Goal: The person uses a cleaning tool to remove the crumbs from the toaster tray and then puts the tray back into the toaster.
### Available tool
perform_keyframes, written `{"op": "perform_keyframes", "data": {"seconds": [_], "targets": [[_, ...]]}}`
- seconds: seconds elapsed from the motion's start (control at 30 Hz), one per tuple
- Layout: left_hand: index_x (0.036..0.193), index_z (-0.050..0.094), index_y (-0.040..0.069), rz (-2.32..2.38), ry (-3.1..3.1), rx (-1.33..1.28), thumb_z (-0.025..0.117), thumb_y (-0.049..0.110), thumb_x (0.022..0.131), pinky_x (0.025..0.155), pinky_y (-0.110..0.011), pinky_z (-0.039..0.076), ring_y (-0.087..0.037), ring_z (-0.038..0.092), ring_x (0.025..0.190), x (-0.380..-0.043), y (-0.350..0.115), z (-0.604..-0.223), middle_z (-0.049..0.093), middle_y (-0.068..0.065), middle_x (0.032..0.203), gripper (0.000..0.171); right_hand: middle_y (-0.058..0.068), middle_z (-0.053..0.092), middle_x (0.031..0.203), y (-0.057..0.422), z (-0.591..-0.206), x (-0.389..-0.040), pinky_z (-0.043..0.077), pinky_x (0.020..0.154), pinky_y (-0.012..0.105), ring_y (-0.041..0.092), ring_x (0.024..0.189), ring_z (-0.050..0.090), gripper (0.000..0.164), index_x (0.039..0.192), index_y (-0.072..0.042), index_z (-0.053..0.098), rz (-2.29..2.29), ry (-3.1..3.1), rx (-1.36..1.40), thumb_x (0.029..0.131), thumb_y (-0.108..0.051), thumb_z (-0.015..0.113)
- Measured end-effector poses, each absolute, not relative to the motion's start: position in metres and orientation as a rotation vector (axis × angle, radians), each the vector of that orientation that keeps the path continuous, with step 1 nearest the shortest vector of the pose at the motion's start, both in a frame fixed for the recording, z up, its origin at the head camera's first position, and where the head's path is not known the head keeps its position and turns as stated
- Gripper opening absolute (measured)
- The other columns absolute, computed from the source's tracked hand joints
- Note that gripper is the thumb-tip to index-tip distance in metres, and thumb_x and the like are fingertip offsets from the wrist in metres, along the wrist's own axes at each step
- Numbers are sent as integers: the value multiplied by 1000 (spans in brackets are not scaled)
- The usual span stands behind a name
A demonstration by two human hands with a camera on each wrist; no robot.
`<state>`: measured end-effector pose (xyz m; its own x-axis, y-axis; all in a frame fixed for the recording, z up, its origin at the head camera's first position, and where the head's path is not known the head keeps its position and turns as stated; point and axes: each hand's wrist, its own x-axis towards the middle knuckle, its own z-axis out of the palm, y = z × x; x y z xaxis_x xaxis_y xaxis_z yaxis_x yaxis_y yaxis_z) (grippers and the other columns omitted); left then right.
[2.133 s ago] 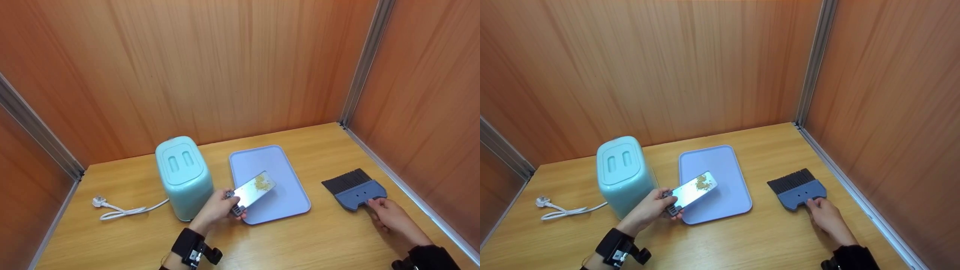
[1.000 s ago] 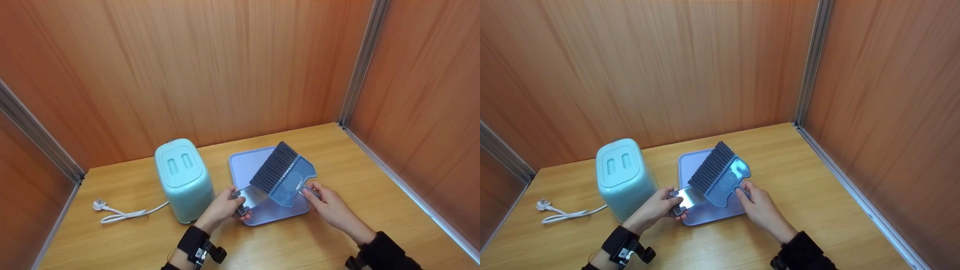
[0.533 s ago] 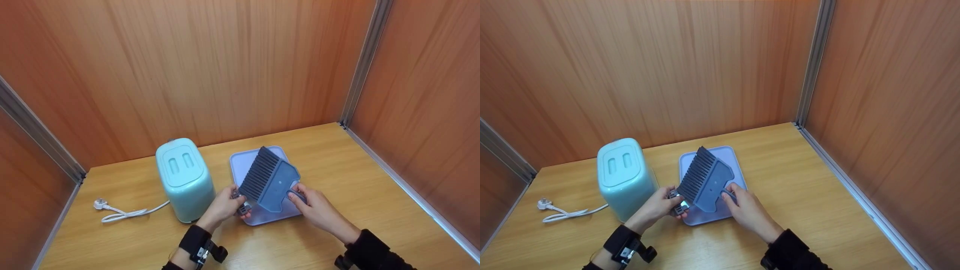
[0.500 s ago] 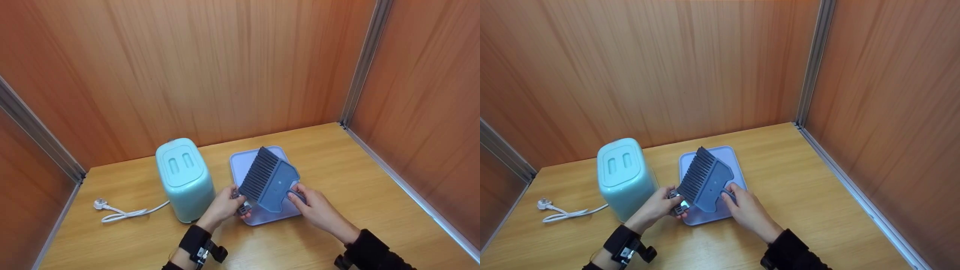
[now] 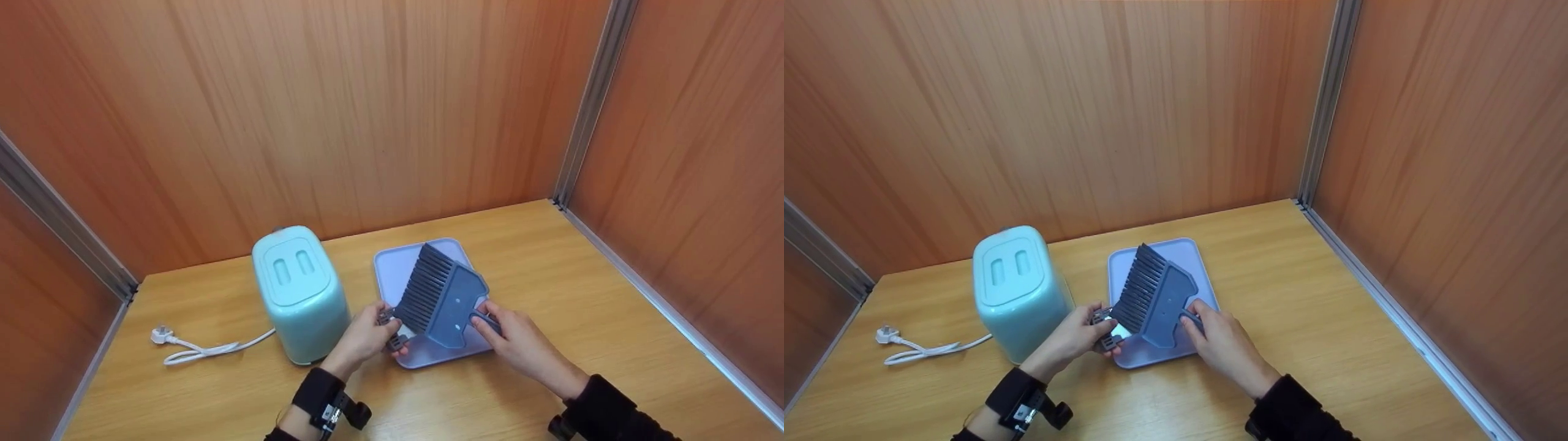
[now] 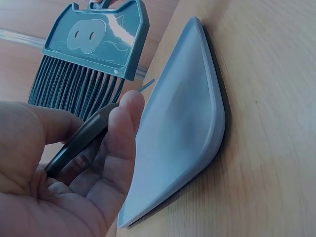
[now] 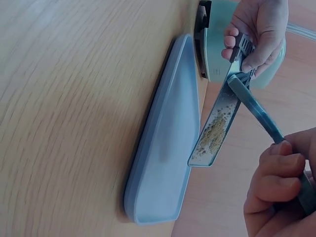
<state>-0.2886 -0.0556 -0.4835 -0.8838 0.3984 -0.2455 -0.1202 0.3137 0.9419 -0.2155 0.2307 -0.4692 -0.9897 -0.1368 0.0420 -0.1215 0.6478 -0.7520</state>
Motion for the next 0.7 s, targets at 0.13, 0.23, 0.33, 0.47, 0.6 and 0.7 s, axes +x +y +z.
{"op": "perform_keyframes", "data": {"seconds": [0.13,0.23,0.33,0.47,0.6,0.7], "targets": [[118,54,3,1600,2158,249,54,9,110,70,-32,66,-17,77,71,-289,-55,-484,75,-17,92,10,2,63,90,234,-471,-216,49,67,23,14,81,59,17,110,-9,63,-1271,2890,-230,111,-26,60],[117,53,4,1600,2167,262,55,9,110,70,-33,66,-17,77,70,-288,-56,-485,75,-16,89,9,1,63,88,237,-472,-216,49,66,22,13,79,58,16,109,-9,64,-1255,2929,-215,111,-24,60],[116,54,3,1608,2175,290,55,7,109,72,-38,67,-17,77,69,-287,-56,-485,76,-16,86,9,-1,60,83,241,-473,-217,47,65,23,11,75,56,13,106,-10,63,-1181,3016,-204,110,-22,62],[116,54,2,1610,2184,299,56,7,108,73,-41,67,-18,77,69,-286,-56,-485,75,-16,86,9,-2,57,79,248,-474,-217,44,63,23,12,73,54,11,103,-9,62,-1100,3099,-168,109,-19,63],[115,54,3,1597,2186,268,55,8,110,72,-36,67,-18,77,71,-286,-57,-485,73,-16,91,8,1,59,81,254,-471,-216,46,62,22,13,73,56,13,104,-8,61,-1169,3059,-112,110,-19,61],[116,53,2,1597,2181,256,54,8,110,73,-37,67,-19,78,72,-287,-58,-485,73,-17,92,8,2,59,84,256,-467,-214,47,62,22,15,76,57,15,105,-8,60,-1260,2995,-84,111,-22,60]]}}
